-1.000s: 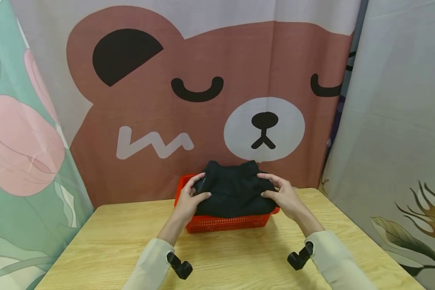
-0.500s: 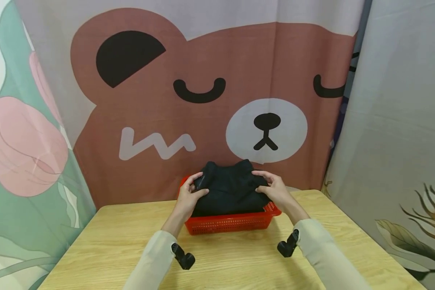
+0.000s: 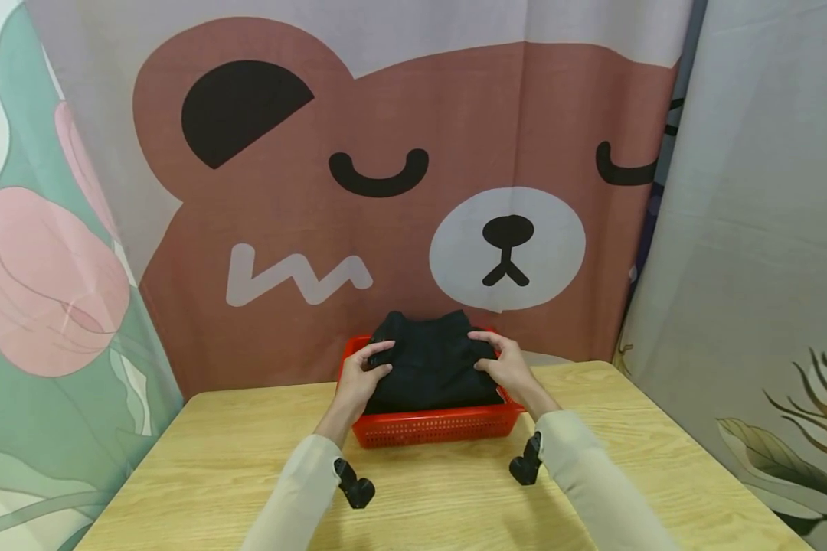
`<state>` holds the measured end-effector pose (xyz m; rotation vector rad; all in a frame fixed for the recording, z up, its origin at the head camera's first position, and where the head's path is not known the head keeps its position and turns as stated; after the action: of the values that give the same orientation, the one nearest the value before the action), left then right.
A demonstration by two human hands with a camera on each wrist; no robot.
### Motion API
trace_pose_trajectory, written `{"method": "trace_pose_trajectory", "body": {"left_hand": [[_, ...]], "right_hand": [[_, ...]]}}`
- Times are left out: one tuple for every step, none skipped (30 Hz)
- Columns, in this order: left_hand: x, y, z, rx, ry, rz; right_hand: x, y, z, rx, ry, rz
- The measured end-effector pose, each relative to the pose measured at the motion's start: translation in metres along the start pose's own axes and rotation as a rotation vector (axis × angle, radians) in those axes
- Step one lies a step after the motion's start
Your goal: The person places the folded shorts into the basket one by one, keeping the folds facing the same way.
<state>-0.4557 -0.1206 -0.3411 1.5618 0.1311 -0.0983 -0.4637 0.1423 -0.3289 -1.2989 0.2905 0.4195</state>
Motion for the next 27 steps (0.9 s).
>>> {"method": "trace_pose_trajectory", "body": {"left_hand": [[0.0,-0.001,0.0,-0.005,0.003,0.003],[-0.001,-0.002,0.001,-0.009,0.008,0.009],[-0.001,-0.003,0.001,-0.01,0.011,0.018],[-0.001,-0.004,0.001,-0.016,0.015,0.025],[-0.001,-0.005,0.002,-0.021,0.016,0.028],[-0.002,-0.006,0.002,-0.026,0.019,0.03],[-0.002,-0.007,0.003,-0.029,0.019,0.033],[-0.002,-0.008,0.003,-0.033,0.019,0.035],[-0.003,-0.009,0.003,-0.036,0.018,0.034],[-0.003,-0.009,0.004,-0.041,0.017,0.033],[-0.003,-0.01,0.004,-0.044,0.017,0.035],[-0.003,-0.01,0.004,-0.046,0.017,0.036],[-0.003,-0.011,0.004,-0.048,0.017,0.041],[-0.003,-0.012,0.005,-0.056,0.019,0.046],[-0.003,-0.013,0.005,-0.065,0.02,0.052],[-0.002,-0.015,0.005,-0.073,0.025,0.065],[-0.002,-0.016,0.005,-0.081,0.03,0.076],[-0.002,-0.017,0.005,-0.09,0.035,0.088],[-0.002,-0.019,0.006,-0.097,0.042,0.102],[-0.002,-0.019,0.006,-0.11,0.05,0.111],[-0.001,-0.021,0.007,-0.117,0.057,0.121],[-0.001,-0.022,0.007,-0.123,0.064,0.131],[-0.001,-0.022,0.007,-0.13,0.07,0.133],[-0.001,-0.023,0.007,-0.137,0.076,0.139],[-0.002,-0.024,0.008,-0.143,0.082,0.147],[-0.001,-0.026,0.008,-0.149,0.089,0.159],[-0.001,-0.028,0.009,-0.156,0.095,0.173]], "right_hand": [[0.0,0.002,-0.001,0.004,0.004,-0.008],[0.0,0.005,-0.001,0.011,0.007,-0.021],[0.0,0.007,-0.002,0.018,0.007,-0.032],[0.0,0.009,-0.002,0.025,0.005,-0.039],[0.0,0.012,-0.003,0.028,0.006,-0.05],[0.001,0.013,-0.003,0.037,0.002,-0.055],[0.001,0.015,-0.003,0.045,0.0,-0.058],[0.001,0.017,-0.004,0.049,-0.003,-0.061],[0.001,0.018,-0.004,0.049,-0.005,-0.064],[0.001,0.02,-0.004,0.047,-0.008,-0.065],[0.001,0.021,-0.004,0.042,-0.008,-0.068],[0.001,0.022,-0.005,0.037,-0.011,-0.071],[0.001,0.024,-0.005,0.031,-0.012,-0.076],[0.001,0.025,-0.005,0.032,-0.015,-0.082],[0.001,0.027,-0.006,0.035,-0.016,-0.09],[0.001,0.028,-0.006,0.04,-0.018,-0.098],[0.002,0.03,-0.006,0.048,-0.018,-0.11],[0.002,0.032,-0.006,0.064,-0.024,-0.113],[0.003,0.033,-0.007,0.077,-0.026,-0.117],[0.003,0.034,-0.007,0.093,-0.028,-0.118],[0.003,0.035,-0.006,0.105,-0.027,-0.12],[0.004,0.035,-0.006,0.123,-0.028,-0.118],[0.004,0.036,-0.006,0.141,-0.028,-0.116],[0.004,0.036,-0.006,0.159,-0.032,-0.109],[0.004,0.036,-0.006,0.172,-0.033,-0.109],[0.004,0.036,-0.006,0.191,-0.034,-0.106],[0.004,0.037,-0.007,0.206,-0.036,-0.106]]}}
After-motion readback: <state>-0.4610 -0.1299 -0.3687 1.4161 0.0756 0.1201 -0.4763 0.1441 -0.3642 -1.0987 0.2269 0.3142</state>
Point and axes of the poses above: each hand's wrist, its own x-axis away from the middle knuckle, its own z-axis out of the back of the hand, y = z × x, the point moved 9 cm from there along -x, towards the middle knuckle, and after that the axes turned 9 degrees about z, right-handed, at the moved point
